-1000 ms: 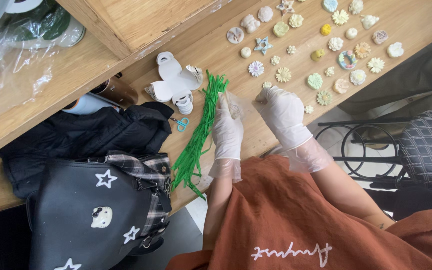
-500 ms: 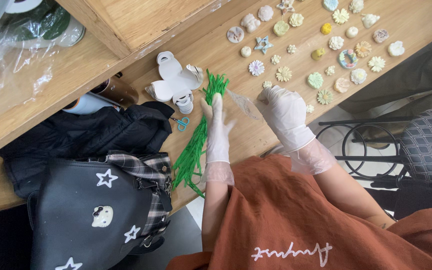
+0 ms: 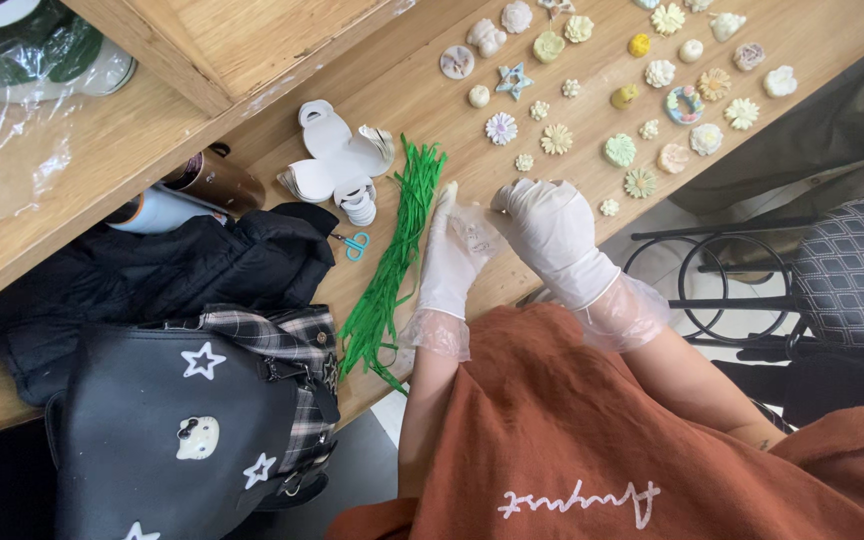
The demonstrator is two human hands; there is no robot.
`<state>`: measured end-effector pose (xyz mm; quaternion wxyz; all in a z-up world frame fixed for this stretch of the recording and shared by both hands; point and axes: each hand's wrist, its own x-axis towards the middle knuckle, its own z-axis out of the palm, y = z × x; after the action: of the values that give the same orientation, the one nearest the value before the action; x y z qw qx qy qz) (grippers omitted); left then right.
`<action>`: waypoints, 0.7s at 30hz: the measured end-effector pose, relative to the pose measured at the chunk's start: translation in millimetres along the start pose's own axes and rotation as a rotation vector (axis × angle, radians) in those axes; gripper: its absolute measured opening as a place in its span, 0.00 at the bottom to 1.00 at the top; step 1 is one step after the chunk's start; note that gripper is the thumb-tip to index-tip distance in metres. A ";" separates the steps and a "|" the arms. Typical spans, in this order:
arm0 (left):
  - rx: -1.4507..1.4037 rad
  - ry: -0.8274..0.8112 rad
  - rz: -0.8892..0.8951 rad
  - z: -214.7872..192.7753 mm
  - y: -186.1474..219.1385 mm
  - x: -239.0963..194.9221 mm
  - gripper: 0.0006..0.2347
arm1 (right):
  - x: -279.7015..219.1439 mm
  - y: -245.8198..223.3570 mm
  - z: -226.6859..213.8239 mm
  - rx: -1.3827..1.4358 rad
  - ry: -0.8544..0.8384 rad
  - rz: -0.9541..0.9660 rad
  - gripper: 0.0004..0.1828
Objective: The person places small, flower-shaped decorations into a clear plastic bag and then puts the bag into a white paper container. They then tie the container closed with a green ribbon, creating a finished package.
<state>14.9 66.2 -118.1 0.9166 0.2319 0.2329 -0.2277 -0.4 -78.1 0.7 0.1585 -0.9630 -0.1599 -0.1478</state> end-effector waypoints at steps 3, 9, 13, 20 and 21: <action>0.037 0.066 0.010 3.1 3.2 -4.8 0.33 | -0.3 0.1 -1.1 0.039 -0.013 0.052 0.10; -0.029 0.026 0.046 3.8 2.3 -4.2 0.33 | -3.3 0.8 7.5 0.165 -0.112 0.201 0.17; -0.040 0.066 0.037 2.1 -4.8 0.0 0.32 | -5.3 0.5 15.3 0.141 -0.111 0.240 0.18; 0.099 0.152 0.183 7.7 -9.2 -0.5 0.28 | -3.9 5.5 20.4 0.174 -0.202 0.378 0.15; 0.123 0.169 0.217 8.3 -8.8 -0.1 0.28 | -3.8 6.4 21.1 0.139 -0.195 0.361 0.15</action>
<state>12.8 54.8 -114.3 0.8970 0.3300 0.2683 -0.1208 3.4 -77.4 -21.3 0.2324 -0.9725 -0.0092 -0.0120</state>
